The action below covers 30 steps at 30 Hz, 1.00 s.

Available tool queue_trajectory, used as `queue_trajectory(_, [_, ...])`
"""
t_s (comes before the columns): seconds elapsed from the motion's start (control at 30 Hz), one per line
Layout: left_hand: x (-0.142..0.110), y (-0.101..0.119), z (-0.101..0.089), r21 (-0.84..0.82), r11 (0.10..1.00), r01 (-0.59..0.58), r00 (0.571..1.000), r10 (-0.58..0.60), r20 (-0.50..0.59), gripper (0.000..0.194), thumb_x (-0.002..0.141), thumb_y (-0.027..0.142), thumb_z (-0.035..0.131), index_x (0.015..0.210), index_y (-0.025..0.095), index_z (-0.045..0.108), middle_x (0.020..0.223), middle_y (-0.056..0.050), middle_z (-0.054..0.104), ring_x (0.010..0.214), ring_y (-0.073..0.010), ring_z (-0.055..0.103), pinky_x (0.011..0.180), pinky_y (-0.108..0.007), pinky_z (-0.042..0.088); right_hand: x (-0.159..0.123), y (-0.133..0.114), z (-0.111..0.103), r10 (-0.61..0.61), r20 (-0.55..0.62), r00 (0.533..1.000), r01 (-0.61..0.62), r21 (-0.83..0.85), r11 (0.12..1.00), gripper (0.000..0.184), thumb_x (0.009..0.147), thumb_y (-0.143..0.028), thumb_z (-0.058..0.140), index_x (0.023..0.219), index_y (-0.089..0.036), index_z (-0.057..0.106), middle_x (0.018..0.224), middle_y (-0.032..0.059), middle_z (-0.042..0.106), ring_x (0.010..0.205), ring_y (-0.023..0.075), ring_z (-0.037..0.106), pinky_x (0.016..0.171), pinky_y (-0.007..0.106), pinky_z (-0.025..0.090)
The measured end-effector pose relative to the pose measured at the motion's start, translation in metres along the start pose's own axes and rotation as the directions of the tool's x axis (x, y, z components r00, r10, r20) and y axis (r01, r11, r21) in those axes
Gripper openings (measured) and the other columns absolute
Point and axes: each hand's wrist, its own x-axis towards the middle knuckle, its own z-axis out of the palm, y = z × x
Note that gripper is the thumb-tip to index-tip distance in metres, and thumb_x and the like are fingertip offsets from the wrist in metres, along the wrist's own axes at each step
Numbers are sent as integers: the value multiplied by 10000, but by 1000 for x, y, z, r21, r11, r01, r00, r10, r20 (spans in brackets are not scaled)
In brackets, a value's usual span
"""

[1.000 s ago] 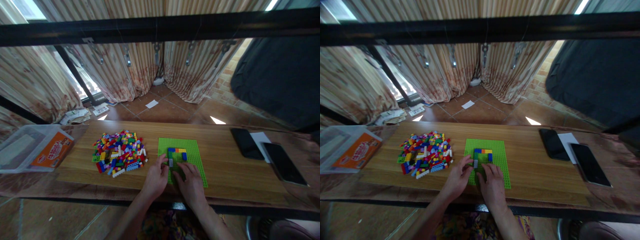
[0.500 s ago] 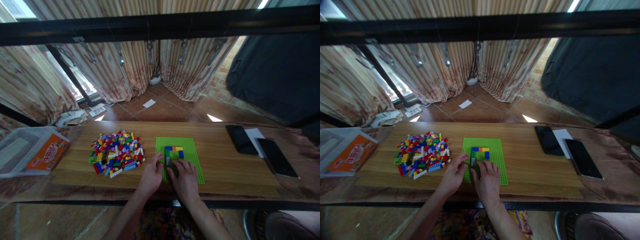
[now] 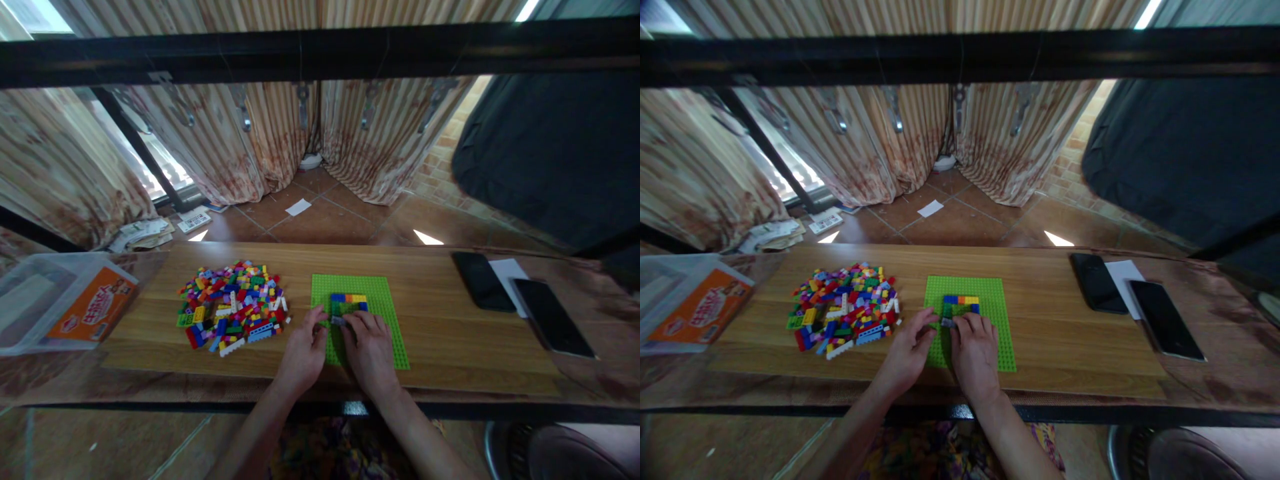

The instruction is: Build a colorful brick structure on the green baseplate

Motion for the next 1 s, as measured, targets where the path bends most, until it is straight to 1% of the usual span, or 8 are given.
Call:
queue_trajectory(0.13, [-2,4,0,20,1000,1,1000,-1,14,448,891,187,465,1339,172,458,1239,-117,644,1129,-219,610,968,-403,483,5,7,3,-20,-22,1000,20,1,1000,234,936,-248,493,1059,-173,677,1030,97,659,946,236,520,784,365,390])
queue_trajectory(0.27, [-3,13,-1,40,999,11,999,-13,40,456,894,180,452,1350,176,446,1242,-114,646,1100,-218,625,944,-399,498,5,8,6,-20,-37,999,20,6,1000,244,944,-261,481,1052,-172,681,1029,100,659,940,235,526,782,364,397])
queue_trajectory(0.37, [-5,16,0,60,998,4,999,-7,45,465,895,175,444,1360,176,437,1258,-114,636,1123,-218,613,956,-400,496,4,7,6,-13,-35,999,13,-1,1000,240,938,-273,494,1055,-172,678,1032,101,659,939,239,529,783,369,399])
queue_trajectory(0.53, [-6,17,1,83,996,-45,998,42,41,462,896,182,449,1358,174,450,1266,-110,633,1181,-219,583,1049,-417,435,4,8,5,-7,-38,999,7,5,1000,235,936,-289,501,1042,-174,676,1016,102,661,941,241,535,786,372,400])
queue_trajectory(0.8, [-8,14,4,105,992,-63,998,60,33,462,906,193,435,1367,172,448,1265,-112,633,1175,-226,588,1047,-429,440,4,8,7,-3,-47,999,3,-13,1000,230,941,-318,496,990,-188,680,997,93,660,916,236,528,776,364,381])
queue_trajectory(1.0, [-8,13,4,115,990,-77,997,73,35,478,894,180,453,1372,165,441,1274,-117,626,1176,-225,585,1044,-427,443,3,8,8,-1,-49,999,0,-10,1000,223,935,-316,507,997,-185,677,988,89,661,907,232,526,769,360,378])
